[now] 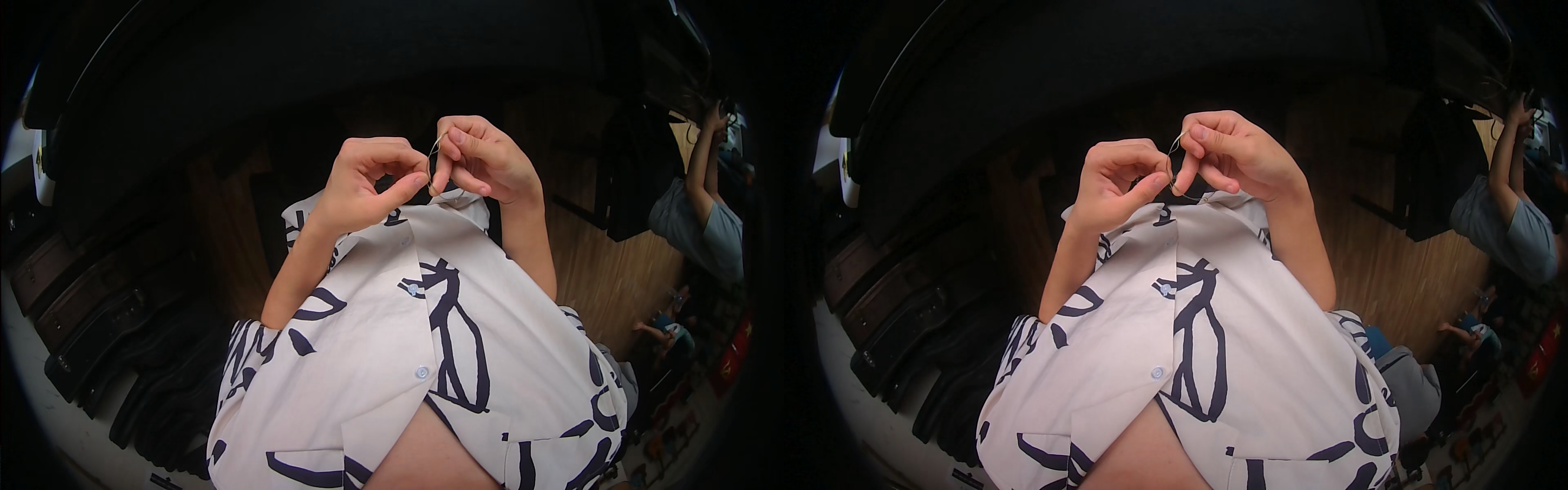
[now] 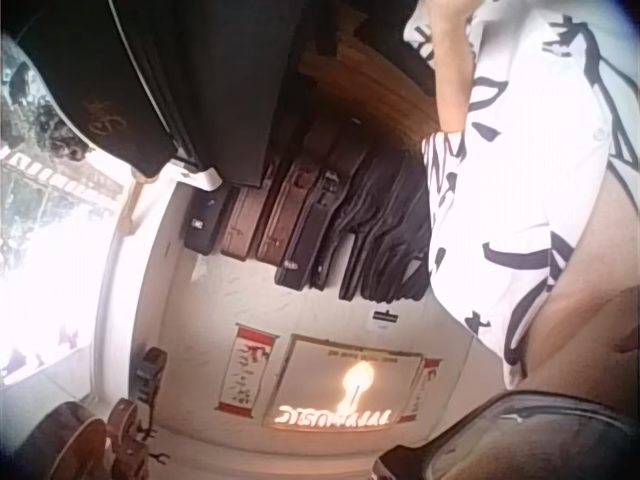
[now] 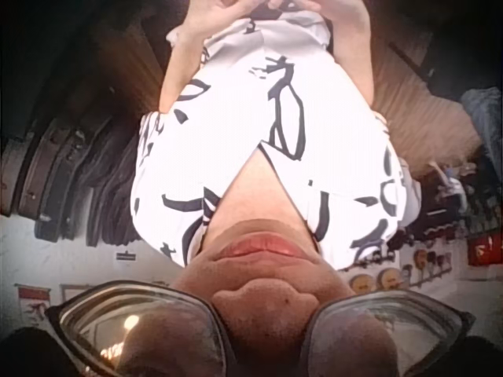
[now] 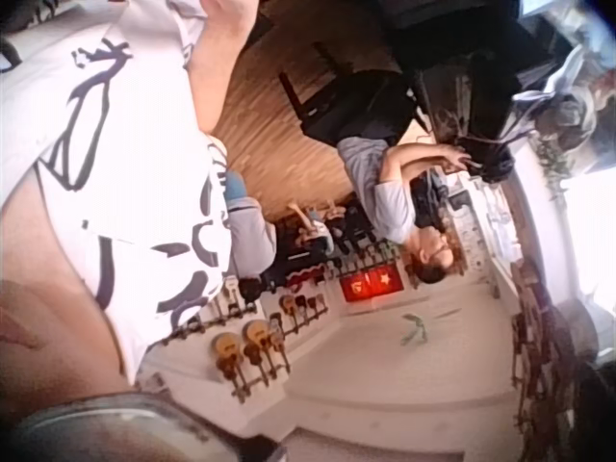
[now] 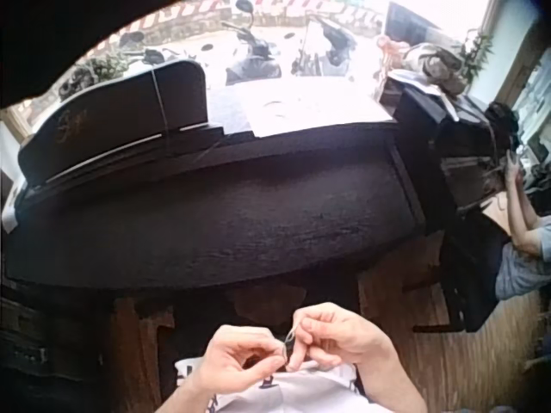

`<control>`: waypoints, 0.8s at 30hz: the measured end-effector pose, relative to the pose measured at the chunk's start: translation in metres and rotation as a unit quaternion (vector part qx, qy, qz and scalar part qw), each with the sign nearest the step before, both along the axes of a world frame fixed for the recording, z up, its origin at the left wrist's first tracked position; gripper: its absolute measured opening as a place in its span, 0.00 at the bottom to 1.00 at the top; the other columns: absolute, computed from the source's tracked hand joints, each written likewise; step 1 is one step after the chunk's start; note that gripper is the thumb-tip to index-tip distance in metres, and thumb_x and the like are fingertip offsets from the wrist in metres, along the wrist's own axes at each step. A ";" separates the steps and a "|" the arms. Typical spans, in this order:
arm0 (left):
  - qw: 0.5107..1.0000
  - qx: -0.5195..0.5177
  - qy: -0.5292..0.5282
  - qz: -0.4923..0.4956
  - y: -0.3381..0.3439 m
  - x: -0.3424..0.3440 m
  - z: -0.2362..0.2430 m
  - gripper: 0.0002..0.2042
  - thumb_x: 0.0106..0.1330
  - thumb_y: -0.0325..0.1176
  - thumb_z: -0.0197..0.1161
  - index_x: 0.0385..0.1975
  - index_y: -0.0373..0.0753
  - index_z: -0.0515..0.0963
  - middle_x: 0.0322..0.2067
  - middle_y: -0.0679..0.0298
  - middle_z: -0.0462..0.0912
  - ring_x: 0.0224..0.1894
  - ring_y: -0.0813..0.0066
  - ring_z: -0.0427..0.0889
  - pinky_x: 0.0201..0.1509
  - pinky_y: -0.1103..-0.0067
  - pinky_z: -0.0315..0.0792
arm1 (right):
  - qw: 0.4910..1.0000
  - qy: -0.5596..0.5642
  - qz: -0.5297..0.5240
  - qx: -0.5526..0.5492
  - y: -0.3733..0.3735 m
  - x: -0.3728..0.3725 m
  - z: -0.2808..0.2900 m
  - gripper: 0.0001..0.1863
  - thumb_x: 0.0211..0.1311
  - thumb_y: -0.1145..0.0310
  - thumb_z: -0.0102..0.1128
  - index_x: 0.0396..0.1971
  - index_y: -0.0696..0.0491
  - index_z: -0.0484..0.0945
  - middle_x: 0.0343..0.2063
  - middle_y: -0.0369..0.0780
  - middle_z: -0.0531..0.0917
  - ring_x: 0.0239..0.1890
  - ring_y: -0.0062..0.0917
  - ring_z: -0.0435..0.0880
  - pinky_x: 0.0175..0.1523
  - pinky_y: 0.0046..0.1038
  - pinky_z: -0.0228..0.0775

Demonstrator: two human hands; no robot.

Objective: The person shapes a thin wire into a circular loop by hand, repeatedly bending and adjusting the ends to form a closed ring. They place the finished loop on a white sheet of paper on the table and then pick up a new piece of wire to repeat the process.

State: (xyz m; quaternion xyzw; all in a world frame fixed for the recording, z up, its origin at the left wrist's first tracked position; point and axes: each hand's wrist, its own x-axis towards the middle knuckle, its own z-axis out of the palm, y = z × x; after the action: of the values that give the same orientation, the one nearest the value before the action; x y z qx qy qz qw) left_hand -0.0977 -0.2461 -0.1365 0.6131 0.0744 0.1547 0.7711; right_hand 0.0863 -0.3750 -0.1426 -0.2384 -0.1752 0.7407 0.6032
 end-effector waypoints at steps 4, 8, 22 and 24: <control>0.998 0.051 -0.026 0.028 -0.003 0.000 -0.005 0.03 0.59 0.19 0.64 0.31 0.29 0.81 0.26 0.61 0.80 0.27 0.78 0.76 0.32 0.84 0.69 | 1.000 0.011 -0.001 0.006 0.000 -0.001 -0.003 0.15 0.78 0.63 0.46 0.31 0.56 0.73 0.31 0.54 0.87 0.09 0.14 0.72 0.17 0.11 0.62; 0.986 0.148 -0.036 0.070 -0.002 0.000 -0.007 0.03 0.57 0.18 0.65 0.31 0.29 0.80 0.26 0.61 0.80 0.28 0.76 0.77 0.32 0.83 0.69 | 1.000 0.016 -0.003 0.005 0.001 -0.001 -0.002 0.15 0.78 0.63 0.46 0.31 0.56 0.72 0.31 0.54 0.87 0.09 0.14 0.73 0.17 0.11 0.63; 0.993 0.011 0.014 0.115 -0.019 0.009 -0.009 0.04 0.68 0.26 0.64 0.34 0.32 0.80 0.28 0.66 0.79 0.27 0.81 0.78 0.31 0.85 0.71 | 0.997 -0.049 -0.046 -0.025 0.001 0.003 -0.008 0.16 0.77 0.62 0.47 0.29 0.55 0.74 0.27 0.48 0.86 0.14 0.16 0.78 0.22 0.13 0.69; 0.993 -0.014 0.035 0.110 -0.019 0.009 -0.010 0.07 0.71 0.31 0.62 0.35 0.33 0.81 0.28 0.67 0.79 0.28 0.83 0.78 0.31 0.86 0.70 | 0.993 -0.074 -0.081 -0.038 0.000 0.001 -0.010 0.16 0.76 0.62 0.47 0.29 0.55 0.74 0.27 0.46 0.86 0.16 0.17 0.79 0.25 0.14 0.72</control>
State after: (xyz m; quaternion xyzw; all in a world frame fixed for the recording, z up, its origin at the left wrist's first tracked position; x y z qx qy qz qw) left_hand -0.0890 -0.2651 -0.1469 0.5954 0.1709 0.2162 0.7547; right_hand 0.0874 -0.3750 -0.1523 -0.3288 -0.1709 0.6756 0.6373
